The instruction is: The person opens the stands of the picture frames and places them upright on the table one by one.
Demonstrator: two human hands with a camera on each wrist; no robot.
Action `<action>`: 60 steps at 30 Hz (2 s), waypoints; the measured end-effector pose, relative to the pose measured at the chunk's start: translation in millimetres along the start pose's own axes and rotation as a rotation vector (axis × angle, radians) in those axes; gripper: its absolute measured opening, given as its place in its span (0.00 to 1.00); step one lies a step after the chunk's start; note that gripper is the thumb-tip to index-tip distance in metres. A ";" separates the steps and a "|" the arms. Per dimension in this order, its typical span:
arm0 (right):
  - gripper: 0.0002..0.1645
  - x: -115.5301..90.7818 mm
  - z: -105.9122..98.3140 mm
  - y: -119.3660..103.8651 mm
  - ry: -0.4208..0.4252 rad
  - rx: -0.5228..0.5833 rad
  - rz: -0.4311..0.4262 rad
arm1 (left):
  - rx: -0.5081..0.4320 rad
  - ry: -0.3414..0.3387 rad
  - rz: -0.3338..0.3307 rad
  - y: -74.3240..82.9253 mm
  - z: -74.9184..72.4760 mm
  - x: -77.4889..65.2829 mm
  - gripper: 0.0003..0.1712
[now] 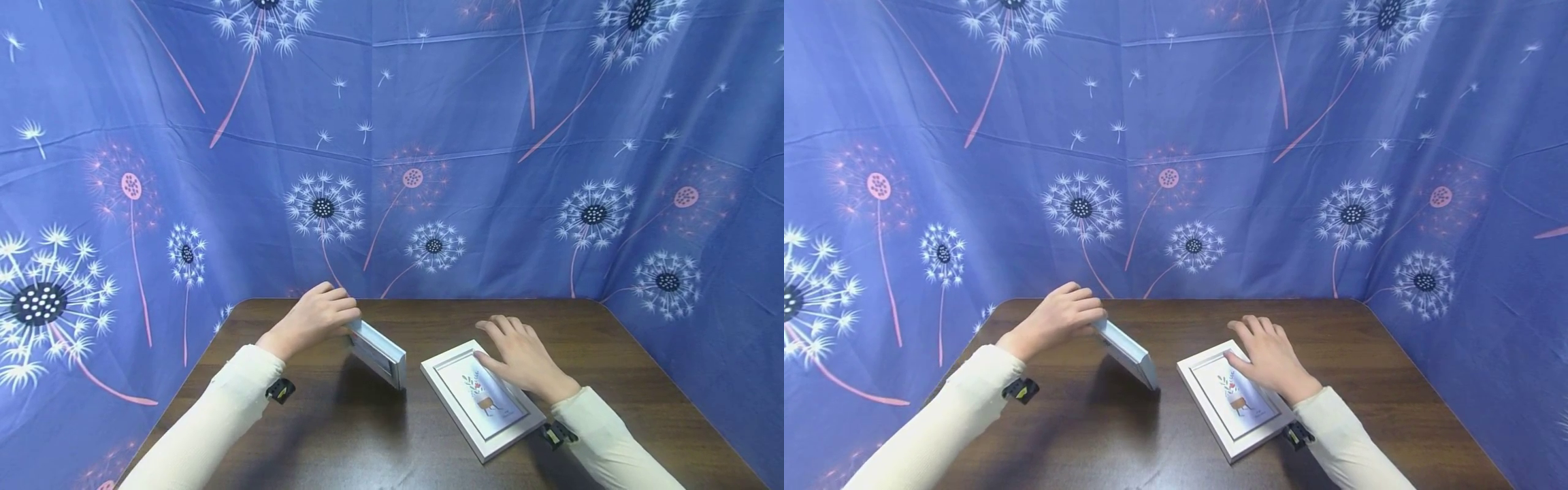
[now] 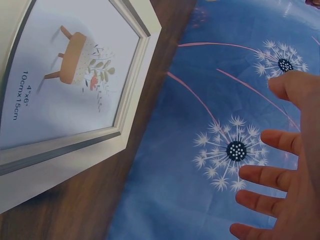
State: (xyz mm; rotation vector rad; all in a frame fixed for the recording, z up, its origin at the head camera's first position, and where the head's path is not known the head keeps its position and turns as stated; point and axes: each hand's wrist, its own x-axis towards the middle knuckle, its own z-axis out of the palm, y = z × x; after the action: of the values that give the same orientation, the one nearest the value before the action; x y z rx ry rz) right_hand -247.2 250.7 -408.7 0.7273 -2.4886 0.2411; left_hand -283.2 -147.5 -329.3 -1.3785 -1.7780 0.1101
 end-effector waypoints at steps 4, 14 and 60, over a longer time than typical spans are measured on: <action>0.27 1.1 -1.3 -0.3 0.013 0.006 -0.016 | -0.018 0.018 -0.020 2.6 1.0 -2.9 0.21; 0.28 6.4 -3.2 1.5 0.063 0.008 -0.088 | -0.081 0.101 -0.052 6.1 5.7 -6.1 0.22; 0.28 15.5 -0.9 9.2 0.069 0.077 -0.246 | -0.322 0.432 -0.228 27.0 26.2 -16.8 0.14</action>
State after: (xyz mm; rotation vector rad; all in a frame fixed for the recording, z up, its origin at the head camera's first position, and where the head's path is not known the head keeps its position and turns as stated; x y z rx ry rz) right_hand -262.8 251.8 -399.8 1.0291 -2.3084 0.2677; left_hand -280.0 -140.1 -369.6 -1.2844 -1.6099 -0.5780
